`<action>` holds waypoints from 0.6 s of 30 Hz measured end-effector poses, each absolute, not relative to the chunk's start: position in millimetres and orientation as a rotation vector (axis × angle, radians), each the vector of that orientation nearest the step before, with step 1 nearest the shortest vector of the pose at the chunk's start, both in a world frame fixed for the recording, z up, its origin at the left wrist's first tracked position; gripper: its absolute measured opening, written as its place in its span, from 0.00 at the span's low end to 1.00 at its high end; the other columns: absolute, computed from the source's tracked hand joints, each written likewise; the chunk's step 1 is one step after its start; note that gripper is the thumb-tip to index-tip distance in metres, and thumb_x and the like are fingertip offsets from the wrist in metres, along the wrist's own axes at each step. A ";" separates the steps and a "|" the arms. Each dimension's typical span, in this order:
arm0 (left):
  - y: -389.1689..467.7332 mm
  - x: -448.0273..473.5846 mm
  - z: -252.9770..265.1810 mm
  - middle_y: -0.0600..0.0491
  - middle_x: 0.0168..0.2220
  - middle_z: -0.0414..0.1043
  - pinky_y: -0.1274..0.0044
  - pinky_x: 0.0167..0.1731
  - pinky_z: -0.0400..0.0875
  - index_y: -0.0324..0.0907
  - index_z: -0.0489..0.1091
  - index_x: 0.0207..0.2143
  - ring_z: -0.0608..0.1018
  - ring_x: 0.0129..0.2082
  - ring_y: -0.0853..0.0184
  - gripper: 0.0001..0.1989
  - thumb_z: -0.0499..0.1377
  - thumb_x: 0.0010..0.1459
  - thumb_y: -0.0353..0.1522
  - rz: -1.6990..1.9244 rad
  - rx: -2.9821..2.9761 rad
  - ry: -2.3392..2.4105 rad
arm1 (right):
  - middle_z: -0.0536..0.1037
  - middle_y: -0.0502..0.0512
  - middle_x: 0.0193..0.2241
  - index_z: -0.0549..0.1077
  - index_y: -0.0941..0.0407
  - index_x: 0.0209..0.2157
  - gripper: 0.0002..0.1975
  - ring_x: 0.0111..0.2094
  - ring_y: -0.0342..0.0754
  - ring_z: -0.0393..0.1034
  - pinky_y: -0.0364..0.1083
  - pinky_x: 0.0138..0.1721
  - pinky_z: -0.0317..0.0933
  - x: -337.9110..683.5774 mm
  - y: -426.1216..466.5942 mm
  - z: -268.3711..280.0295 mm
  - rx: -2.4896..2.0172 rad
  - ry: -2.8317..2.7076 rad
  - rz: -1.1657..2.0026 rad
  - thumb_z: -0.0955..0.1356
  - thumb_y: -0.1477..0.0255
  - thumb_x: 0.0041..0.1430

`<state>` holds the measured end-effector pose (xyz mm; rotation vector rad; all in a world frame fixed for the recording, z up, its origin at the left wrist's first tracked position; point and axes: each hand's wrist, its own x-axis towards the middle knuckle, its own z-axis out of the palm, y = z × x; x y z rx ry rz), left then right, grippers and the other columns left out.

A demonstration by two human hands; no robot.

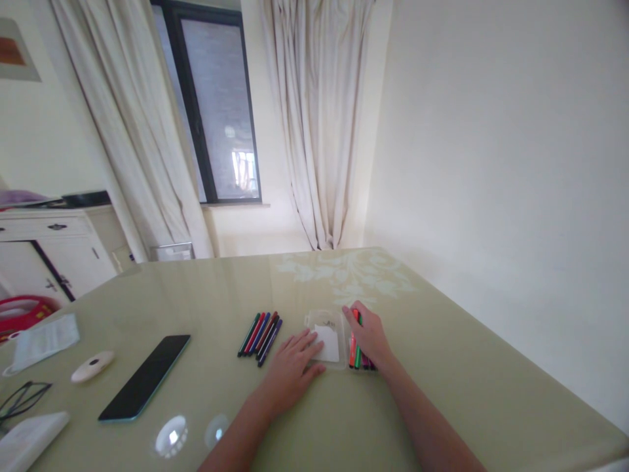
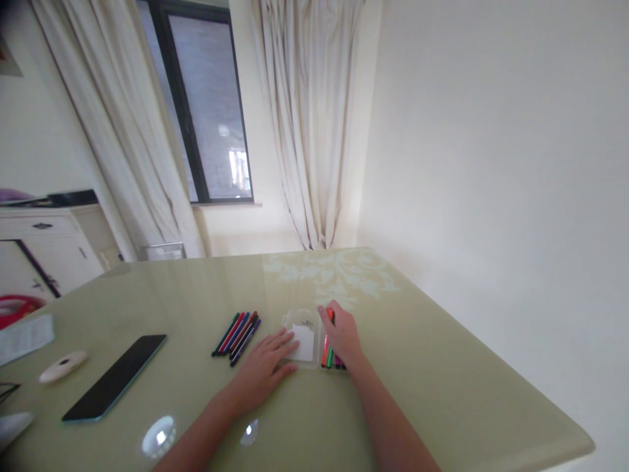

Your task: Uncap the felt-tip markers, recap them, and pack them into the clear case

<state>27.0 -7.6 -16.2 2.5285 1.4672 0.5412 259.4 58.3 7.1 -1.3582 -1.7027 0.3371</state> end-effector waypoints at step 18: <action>-1.0 29.1 -21.4 0.42 0.51 0.76 0.67 0.49 0.72 0.39 0.56 0.68 0.79 0.49 0.58 0.24 0.42 0.73 0.32 0.659 2.648 1.825 | 0.80 0.54 0.33 0.72 0.53 0.37 0.21 0.31 0.49 0.75 0.46 0.33 0.67 219.0 33.5 14.1 -1.046 -1.519 0.843 0.60 0.51 0.68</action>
